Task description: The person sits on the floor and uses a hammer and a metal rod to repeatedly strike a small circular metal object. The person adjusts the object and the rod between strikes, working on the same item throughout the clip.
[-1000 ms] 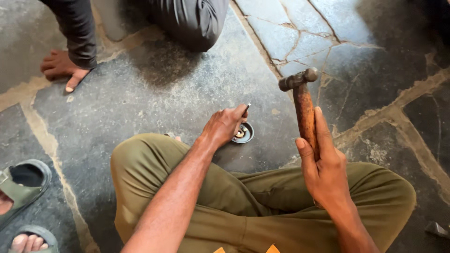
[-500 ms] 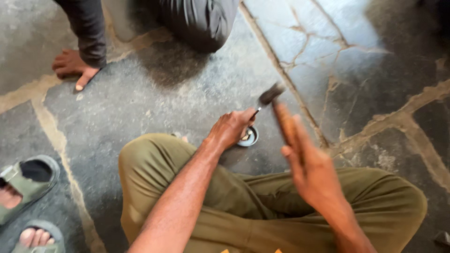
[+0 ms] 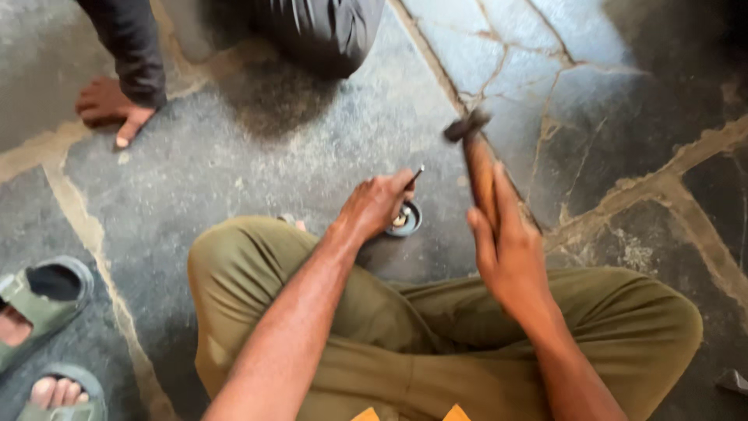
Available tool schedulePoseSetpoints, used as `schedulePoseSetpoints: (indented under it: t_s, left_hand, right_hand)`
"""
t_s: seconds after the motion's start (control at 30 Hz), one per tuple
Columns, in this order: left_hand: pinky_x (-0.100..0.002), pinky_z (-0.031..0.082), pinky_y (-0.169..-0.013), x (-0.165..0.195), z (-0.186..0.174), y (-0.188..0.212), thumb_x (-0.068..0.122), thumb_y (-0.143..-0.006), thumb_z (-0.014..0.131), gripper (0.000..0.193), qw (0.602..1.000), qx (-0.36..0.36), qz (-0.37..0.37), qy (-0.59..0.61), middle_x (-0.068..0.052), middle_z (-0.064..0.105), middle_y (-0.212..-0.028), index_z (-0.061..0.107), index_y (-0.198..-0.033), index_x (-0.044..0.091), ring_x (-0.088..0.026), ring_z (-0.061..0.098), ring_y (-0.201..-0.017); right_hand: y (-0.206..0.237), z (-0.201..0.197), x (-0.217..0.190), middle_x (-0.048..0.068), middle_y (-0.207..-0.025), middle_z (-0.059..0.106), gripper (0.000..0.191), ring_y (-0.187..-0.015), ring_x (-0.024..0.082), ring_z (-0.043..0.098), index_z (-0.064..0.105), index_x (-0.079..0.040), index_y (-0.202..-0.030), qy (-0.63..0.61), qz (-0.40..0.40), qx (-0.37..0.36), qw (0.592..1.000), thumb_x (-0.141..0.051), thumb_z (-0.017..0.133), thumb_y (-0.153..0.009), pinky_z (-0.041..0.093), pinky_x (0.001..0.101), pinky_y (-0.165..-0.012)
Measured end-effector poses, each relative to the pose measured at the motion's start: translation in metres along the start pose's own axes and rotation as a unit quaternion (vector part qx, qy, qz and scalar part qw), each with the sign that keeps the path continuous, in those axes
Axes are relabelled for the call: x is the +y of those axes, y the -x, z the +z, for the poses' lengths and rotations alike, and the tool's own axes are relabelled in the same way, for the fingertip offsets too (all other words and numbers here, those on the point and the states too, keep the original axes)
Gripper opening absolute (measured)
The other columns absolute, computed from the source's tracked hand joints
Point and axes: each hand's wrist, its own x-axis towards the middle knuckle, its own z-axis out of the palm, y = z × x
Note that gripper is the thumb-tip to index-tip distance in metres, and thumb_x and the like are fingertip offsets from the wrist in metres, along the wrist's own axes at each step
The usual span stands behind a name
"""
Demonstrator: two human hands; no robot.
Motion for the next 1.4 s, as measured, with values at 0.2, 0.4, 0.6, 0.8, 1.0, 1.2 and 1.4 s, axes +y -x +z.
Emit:
schedulePoseSetpoints:
  t_s: [0.2,0.4,0.6,0.8,1.0,1.2,1.4]
  left_hand:
    - [-0.05,0.055,-0.074,-0.022,0.018,0.003,0.021,-0.103,0.062,0.014,0.999,0.026,0.008,0.035,-0.017,0.073,-0.096,0.062,-0.114,0.012,-0.041,0.071,-0.09]
    - [-0.051,0.053,-0.087,-0.032,0.022,0.011,0.031,-0.091,0.077,0.038,0.999,0.024,-0.03,-0.02,-0.018,0.071,-0.118,0.061,-0.12,0.011,-0.043,0.066,-0.11]
    - [-0.054,0.048,-0.097,-0.022,0.009,-0.002,0.038,-0.074,0.087,0.077,0.988,-0.045,-0.107,-0.099,-0.024,0.059,-0.127,0.049,-0.134,0.009,-0.046,0.056,-0.12]
    - [-0.053,0.051,-0.093,-0.026,0.025,0.018,0.021,-0.071,0.084,0.082,0.994,-0.068,-0.076,-0.036,-0.021,0.06,-0.126,0.046,-0.143,0.013,-0.046,0.058,-0.117]
    - [-0.054,0.046,-0.098,-0.022,0.03,0.01,0.027,-0.069,0.091,0.068,0.988,-0.095,-0.09,-0.087,-0.02,0.054,-0.126,0.053,-0.124,0.014,-0.044,0.05,-0.123]
    - [-0.057,0.039,-0.099,-0.02,0.04,0.016,0.022,-0.075,0.086,0.071,0.977,-0.151,-0.073,-0.134,-0.013,0.059,-0.126,0.051,-0.137,0.022,-0.038,0.051,-0.126]
    - [-0.052,0.041,-0.104,-0.008,0.017,0.005,0.026,-0.07,0.09,0.096,0.985,-0.112,-0.121,-0.042,-0.02,0.054,-0.135,0.04,-0.151,0.023,-0.041,0.051,-0.128]
  right_hand:
    - [-0.019,0.079,0.088,0.026,-0.114,0.069,0.06,-0.096,0.048,0.066,0.038,-0.008,-0.161,0.131,-0.017,-0.026,0.991,-0.024,0.064,-0.11,0.052,0.0553,-0.078]
    - [-0.012,0.108,0.119,0.027,-0.112,0.063,0.064,-0.095,0.049,0.064,0.035,-0.012,-0.161,0.162,0.054,-0.08,0.982,-0.021,0.063,-0.104,0.049,0.0588,-0.078]
    - [-0.044,0.083,0.065,0.028,-0.137,0.056,0.064,-0.119,0.046,0.057,0.044,-0.008,-0.151,0.066,-0.12,0.009,0.991,-0.032,0.07,-0.098,0.049,0.0494,-0.098]
    - [-0.025,0.076,0.032,0.019,-0.138,0.06,0.052,-0.125,0.04,0.059,0.048,-0.003,-0.149,-0.132,-0.14,-0.061,0.979,-0.022,0.064,-0.103,0.049,0.0459,-0.104]
    - [-0.02,0.093,0.045,0.016,-0.105,0.074,0.02,-0.099,0.035,0.072,0.071,-0.003,-0.115,-0.127,-0.063,-0.07,0.987,-0.017,0.063,-0.104,0.055,0.0416,-0.085]
    - [-0.032,0.117,0.116,0.016,-0.096,0.075,0.029,-0.084,0.028,0.076,0.062,-0.005,-0.103,-0.451,0.303,0.051,0.838,-0.029,0.048,-0.108,0.061,0.0393,-0.073]
    - [-0.044,0.065,0.146,0.022,-0.111,0.072,0.037,-0.118,0.041,0.07,0.055,-0.01,-0.083,-0.775,0.303,0.171,0.527,-0.033,0.043,-0.11,0.052,0.0575,-0.102]
